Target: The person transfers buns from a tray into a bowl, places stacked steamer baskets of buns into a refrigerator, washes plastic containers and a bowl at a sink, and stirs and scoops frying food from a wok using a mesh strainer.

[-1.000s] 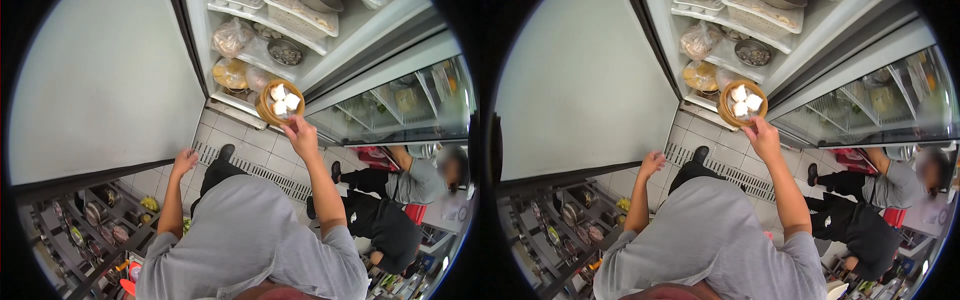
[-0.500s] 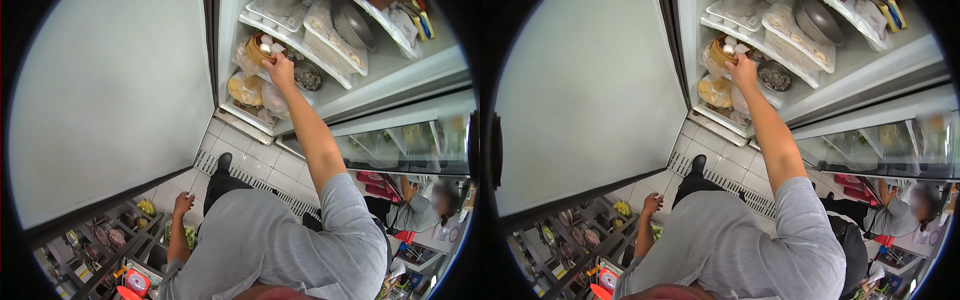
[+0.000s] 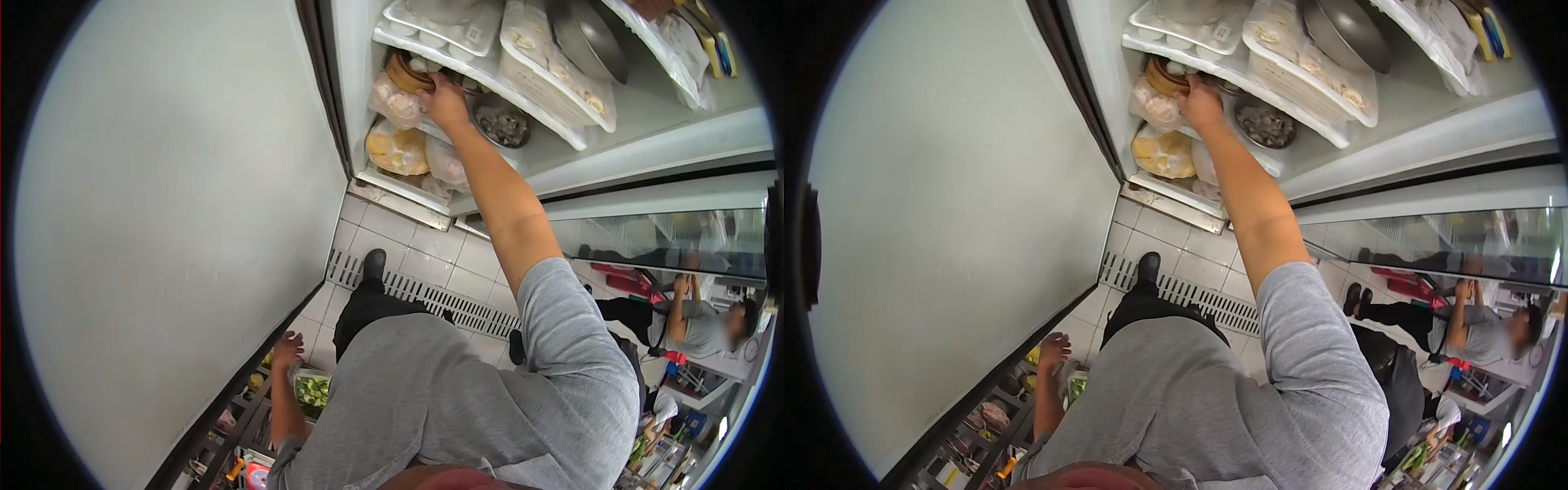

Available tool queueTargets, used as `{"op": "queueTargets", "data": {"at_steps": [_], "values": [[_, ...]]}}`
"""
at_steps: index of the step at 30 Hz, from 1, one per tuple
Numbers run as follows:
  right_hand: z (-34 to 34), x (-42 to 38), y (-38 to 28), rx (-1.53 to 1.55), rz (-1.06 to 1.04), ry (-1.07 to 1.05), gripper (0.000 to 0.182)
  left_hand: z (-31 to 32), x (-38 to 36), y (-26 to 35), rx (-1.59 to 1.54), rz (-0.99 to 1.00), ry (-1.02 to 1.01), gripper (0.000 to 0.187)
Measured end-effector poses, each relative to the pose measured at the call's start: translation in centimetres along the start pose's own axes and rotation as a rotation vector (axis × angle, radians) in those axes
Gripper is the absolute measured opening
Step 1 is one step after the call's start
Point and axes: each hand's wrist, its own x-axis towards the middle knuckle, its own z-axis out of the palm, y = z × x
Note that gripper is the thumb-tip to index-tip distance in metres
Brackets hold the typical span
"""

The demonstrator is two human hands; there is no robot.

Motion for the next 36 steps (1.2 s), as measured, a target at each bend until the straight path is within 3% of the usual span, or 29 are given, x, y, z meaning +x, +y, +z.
{"op": "queueTargets", "data": {"at_steps": [1,2,6,10,12,14,16,18,22,25,31,34,36], "values": [[0.0,-0.3,0.0,0.016,-0.003,0.027,0.048,-3.8,3.5,-2.5,-0.015,0.068,-0.192,0.047],[-0.1,-0.7,0.0,0.033,-0.005,0.053,0.05,-6.0,4.4,-3.3,-0.07,0.101,-0.209,0.032],[-1.3,-2.7,-0.3,0.048,0.075,0.078,0.048,-10.0,-0.3,2.1,0.003,-0.081,0.087,0.033],[-3.1,-9.7,-0.1,0.324,0.025,0.089,0.037,-10.7,-1.6,6.2,0.066,-0.102,0.157,0.034],[-2.3,-15.5,2.6,0.172,-0.035,-0.008,0.029,-9.9,-1.8,7.3,0.113,-0.09,0.161,0.034],[-3.5,-23.8,5.3,0.362,0.079,-0.078,0.024,-7.7,-1.7,8.9,0.194,-0.076,0.13,0.035],[-3.7,-32.6,10.6,0.29,0.118,-0.23,0.025,-4.1,-1.7,9.9,0.297,-0.064,0.08,0.035],[-6.1,-41.6,15.0,0.168,0.311,-0.381,0.03,0.5,-2.1,10.6,0.416,-0.053,0.012,0.036],[-11.2,-57.9,22.9,0.182,0.672,-0.403,0.034,11.1,-3.6,10.5,0.686,-0.034,-0.148,0.037],[-15.3,-67.2,26.8,0.168,0.814,-0.246,0.034,20.0,-4.8,10.7,0.913,-0.007,-0.272,0.038],[-21.2,-77.8,29.2,0.318,1.007,0.074,0.04,37.9,-7.6,13.6,1.212,0.124,-0.452,0.039],[-23.1,-79.1,30.0,0.49,1.123,0.11,0.04,46.4,-7.5,16.5,1.215,0.226,-0.598,0.041],[-24.0,-79.0,30.9,0.549,1.158,0.081,0.04,52.8,-9.7,19.1,1.273,0.277,-0.518,0.042]]}}
